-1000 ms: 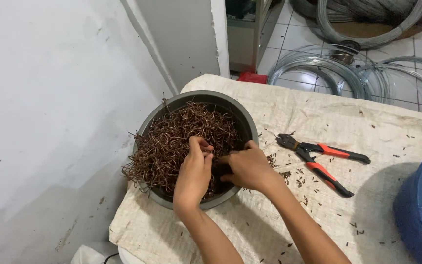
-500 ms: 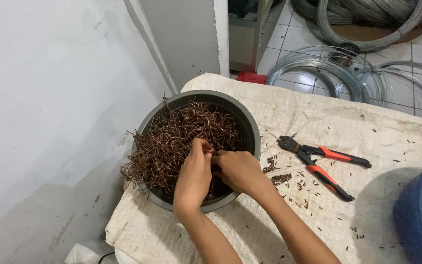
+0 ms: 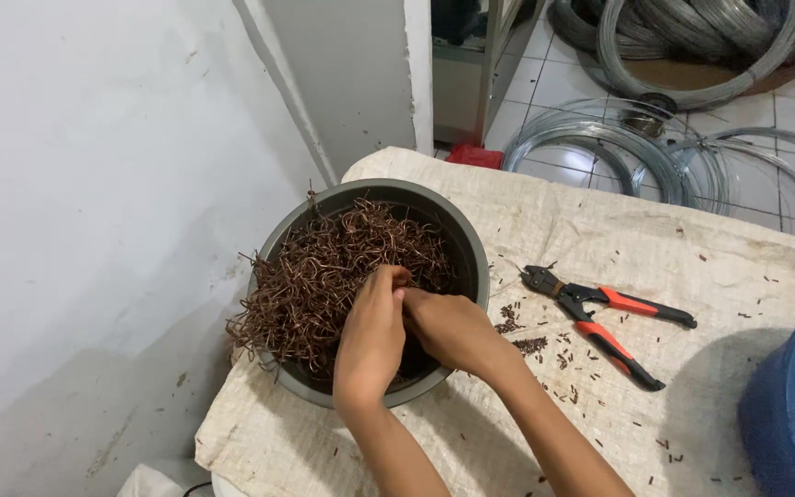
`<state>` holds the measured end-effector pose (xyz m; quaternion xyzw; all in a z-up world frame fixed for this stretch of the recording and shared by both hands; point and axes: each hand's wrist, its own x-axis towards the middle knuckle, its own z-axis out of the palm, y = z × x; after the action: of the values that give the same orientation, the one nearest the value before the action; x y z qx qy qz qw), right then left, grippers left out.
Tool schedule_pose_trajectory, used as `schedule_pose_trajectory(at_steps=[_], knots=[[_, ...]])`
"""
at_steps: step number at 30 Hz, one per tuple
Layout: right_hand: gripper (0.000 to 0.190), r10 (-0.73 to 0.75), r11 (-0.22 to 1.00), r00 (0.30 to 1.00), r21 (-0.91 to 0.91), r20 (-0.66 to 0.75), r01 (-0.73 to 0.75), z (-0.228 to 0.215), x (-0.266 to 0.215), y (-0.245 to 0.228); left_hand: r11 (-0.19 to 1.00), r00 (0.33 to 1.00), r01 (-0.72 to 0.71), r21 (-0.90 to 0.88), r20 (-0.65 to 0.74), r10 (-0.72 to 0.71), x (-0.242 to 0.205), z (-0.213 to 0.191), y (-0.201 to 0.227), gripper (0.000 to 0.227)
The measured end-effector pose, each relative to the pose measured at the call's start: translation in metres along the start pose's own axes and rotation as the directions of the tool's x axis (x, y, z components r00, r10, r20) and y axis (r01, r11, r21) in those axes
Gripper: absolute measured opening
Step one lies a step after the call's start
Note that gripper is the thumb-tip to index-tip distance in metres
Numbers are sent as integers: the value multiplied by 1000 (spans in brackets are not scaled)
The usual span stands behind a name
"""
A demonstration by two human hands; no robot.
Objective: Cut dried roots into smaller pieces using wire cutters and sort them into a separate bowl
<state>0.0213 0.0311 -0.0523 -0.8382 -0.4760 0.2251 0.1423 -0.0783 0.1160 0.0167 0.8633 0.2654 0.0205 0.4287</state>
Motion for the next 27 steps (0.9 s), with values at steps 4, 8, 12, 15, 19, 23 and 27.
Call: schedule_pose_trajectory(at_steps=[4, 8, 12, 15, 19, 23, 27], knots=[[27, -19, 991, 997, 130, -75, 29, 3, -8, 5, 999, 995, 47, -28, -81, -49, -2, -1, 2, 30], [21, -36, 989, 988, 134, -152, 57, 4, -10, 3, 999, 996, 41, 0, -81, -41, -1, 2, -7, 27], [14, 0, 986, 994, 165, -106, 18, -4, -14, -4, 999, 996, 45, -5, -73, -45, 0, 0, -10, 28], [22, -90, 973, 990, 202, -110, 111, -11, -19, -6, 994, 996, 81, -73, -26, -83, -4, -4, -1, 31], [47, -22, 948, 993, 312, -115, 58, -8, -18, -4, 996, 997, -77, -40, -20, 76, -10, -10, 5, 34], [48, 31, 936, 966, 347, -257, 62, 2, -12, 2, 989, 993, -116, -88, -44, 112, -13, -12, 10, 34], [25, 61, 834, 848, 493, -526, 246, 14, -12, 18, 957, 976, -210, -201, -103, 193, -15, -14, 19, 35]])
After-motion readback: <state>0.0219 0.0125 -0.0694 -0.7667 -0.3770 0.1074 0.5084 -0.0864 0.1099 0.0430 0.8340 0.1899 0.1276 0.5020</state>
